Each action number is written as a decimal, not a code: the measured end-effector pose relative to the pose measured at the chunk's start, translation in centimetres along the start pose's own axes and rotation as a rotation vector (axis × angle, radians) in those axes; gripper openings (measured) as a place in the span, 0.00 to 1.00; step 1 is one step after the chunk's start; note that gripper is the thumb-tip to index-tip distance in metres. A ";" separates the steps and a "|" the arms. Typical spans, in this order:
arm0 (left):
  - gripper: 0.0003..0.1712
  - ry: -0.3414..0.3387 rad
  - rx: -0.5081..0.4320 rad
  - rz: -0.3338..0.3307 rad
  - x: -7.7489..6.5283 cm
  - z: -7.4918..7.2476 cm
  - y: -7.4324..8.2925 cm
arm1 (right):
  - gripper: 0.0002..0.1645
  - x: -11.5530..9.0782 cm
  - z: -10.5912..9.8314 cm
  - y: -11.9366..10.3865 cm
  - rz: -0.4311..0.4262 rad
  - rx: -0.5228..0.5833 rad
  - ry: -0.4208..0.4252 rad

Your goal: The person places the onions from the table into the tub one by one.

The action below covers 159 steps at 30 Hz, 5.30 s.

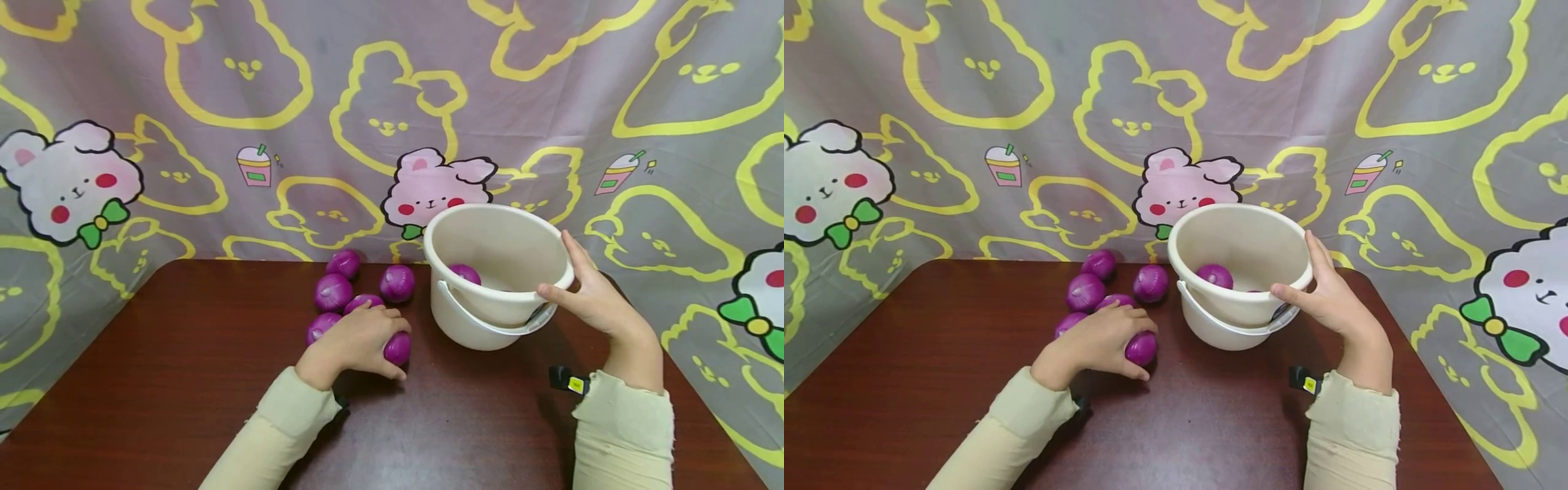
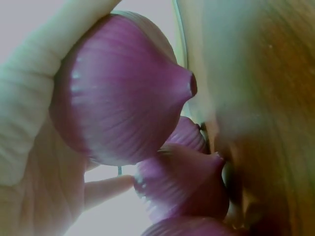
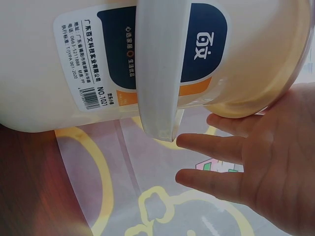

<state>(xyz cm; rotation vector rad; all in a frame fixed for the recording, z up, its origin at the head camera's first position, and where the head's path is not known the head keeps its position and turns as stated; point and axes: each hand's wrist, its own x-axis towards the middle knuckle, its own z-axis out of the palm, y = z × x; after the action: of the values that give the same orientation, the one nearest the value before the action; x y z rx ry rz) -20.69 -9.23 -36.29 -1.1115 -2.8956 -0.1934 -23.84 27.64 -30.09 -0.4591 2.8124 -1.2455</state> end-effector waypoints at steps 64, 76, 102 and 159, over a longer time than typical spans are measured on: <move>0.34 0.162 -0.076 -0.008 -2.7 -5.0 -0.4 | 0.61 0.0 0.1 0.2 -0.010 0.010 -0.007; 0.35 0.186 -0.075 -0.036 -3.3 -6.0 -0.3 | 0.61 0.0 0.2 0.4 -0.035 0.036 -0.003; 0.35 0.243 -0.090 -0.062 -4.5 -7.6 -0.3 | 0.61 0.1 0.3 0.4 -0.039 0.045 0.000; 0.36 0.477 -0.089 0.065 -5.7 -10.1 1.2 | 0.61 0.2 0.3 0.4 -0.039 0.042 0.003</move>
<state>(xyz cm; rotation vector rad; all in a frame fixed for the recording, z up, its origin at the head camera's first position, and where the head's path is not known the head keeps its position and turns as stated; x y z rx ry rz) -15.75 -13.44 -26.60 -1.0029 -2.4461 -0.5119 -24.08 27.58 -30.54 -0.5125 2.7871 -1.3109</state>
